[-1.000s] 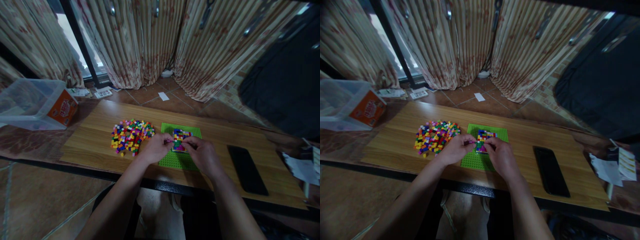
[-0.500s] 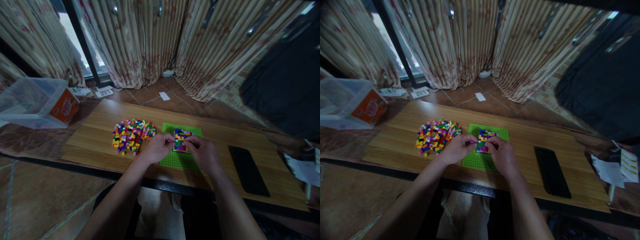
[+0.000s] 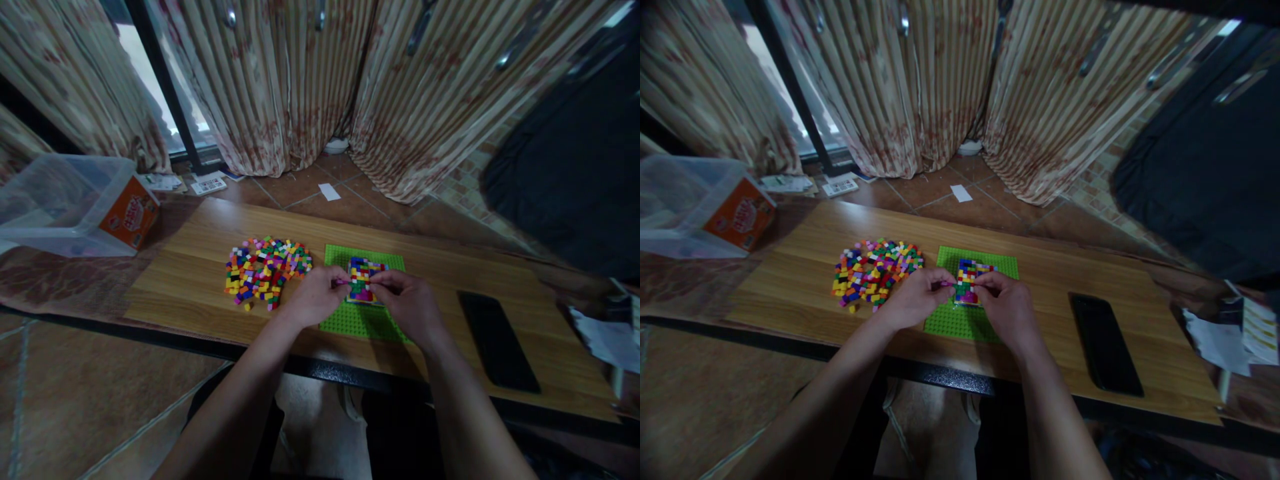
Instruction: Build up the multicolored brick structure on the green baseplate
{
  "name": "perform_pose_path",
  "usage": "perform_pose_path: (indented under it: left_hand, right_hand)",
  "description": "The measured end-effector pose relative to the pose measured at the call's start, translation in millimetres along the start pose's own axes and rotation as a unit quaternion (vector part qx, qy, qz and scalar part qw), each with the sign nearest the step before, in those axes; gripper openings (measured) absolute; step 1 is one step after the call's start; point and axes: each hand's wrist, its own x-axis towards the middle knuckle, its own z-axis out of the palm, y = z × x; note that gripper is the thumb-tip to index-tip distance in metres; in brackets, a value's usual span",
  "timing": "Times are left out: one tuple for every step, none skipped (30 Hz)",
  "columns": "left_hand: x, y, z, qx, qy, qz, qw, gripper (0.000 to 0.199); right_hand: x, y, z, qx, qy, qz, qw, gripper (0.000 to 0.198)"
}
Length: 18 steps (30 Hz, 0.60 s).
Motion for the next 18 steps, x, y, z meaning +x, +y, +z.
perform_pose_path:
  left_hand:
    - [0.1,-0.2,0.3,-0.001,0.000,0.001,1.000,0.011]
    - [0.2,-0.3,0.6,-0.002,0.001,0.002,1.000,0.011]
    - [0.2,-0.4,0.9,-0.002,0.001,0.003,1.000,0.011]
    - [0.2,-0.3,1.1,-0.001,0.003,0.004,1.000,0.012]
    - [0.1,-0.1,1.3,0.000,0.004,0.005,1.000,0.012]
    - [-0.1,0.3,1.4,0.002,0.005,0.005,1.000,0.012]
    - [-0.3,0.8,1.4,0.003,0.006,0.004,1.000,0.012]
    - [-0.6,1.4,1.3,0.004,0.008,0.004,1.000,0.012]
    - [-0.9,1.9,1.1,0.005,0.009,0.004,1.000,0.012]
    - [-1.2,2.4,0.8,0.005,0.010,0.003,1.000,0.012]
    - [-1.4,2.6,0.4,0.005,0.010,0.002,1.000,0.012]
    - [-1.6,2.4,-0.1,0.004,0.011,0.002,1.000,0.012]
    - [-1.7,1.7,-0.7,0.003,0.010,0.002,1.000,0.013]
    - [-1.7,0.6,-1.3,0.001,0.008,0.004,1.000,0.013]
    - [-1.6,-0.8,-2.0,0.001,0.007,0.007,1.000,0.013]
    - [-1.4,-2.6,-2.7,0.001,0.006,0.010,1.000,0.014]
    - [-1.2,-4.4,-3.3,0.001,0.006,0.011,1.000,0.015]
    - [-0.8,-6.1,-3.9,0.000,0.005,0.011,1.000,0.017]
  right_hand:
    - [0.4,-0.7,0.3,0.007,0.003,0.005,1.000,0.008]
    - [0.8,-1.4,0.6,0.014,0.005,0.010,1.000,0.008]
    - [1.2,-2.0,0.7,0.021,0.007,0.015,1.000,0.008]
    - [1.6,-2.5,0.9,0.027,0.008,0.019,0.999,0.009]
    - [1.8,-3.0,1.1,0.033,0.008,0.022,0.999,0.010]
    - [2.0,-3.6,1.3,0.037,0.007,0.025,0.999,0.010]
    - [2.2,-4.1,1.5,0.038,0.006,0.027,0.999,0.011]
    - [2.2,-4.5,1.9,0.038,0.006,0.028,0.999,0.011]
    - [2.3,-4.8,2.3,0.037,0.007,0.029,0.999,0.011]
    - [2.3,-4.9,2.7,0.036,0.008,0.028,0.999,0.011]
    - [2.4,-4.7,3.2,0.037,0.008,0.028,0.999,0.011]
    - [2.6,-4.2,3.6,0.039,0.009,0.027,0.999,0.012]
    - [2.8,-3.5,3.8,0.042,0.009,0.028,0.999,0.012]
    - [3.0,-2.6,3.8,0.045,0.009,0.030,0.999,0.013]
    - [3.3,-1.7,3.5,0.048,0.008,0.031,0.998,0.013]
    - [3.5,-0.9,3.1,0.050,0.007,0.032,0.998,0.014]
    - [3.6,-0.5,2.5,0.053,0.008,0.032,0.998,0.014]
    - [3.5,-0.4,1.9,0.055,0.011,0.032,0.998,0.015]
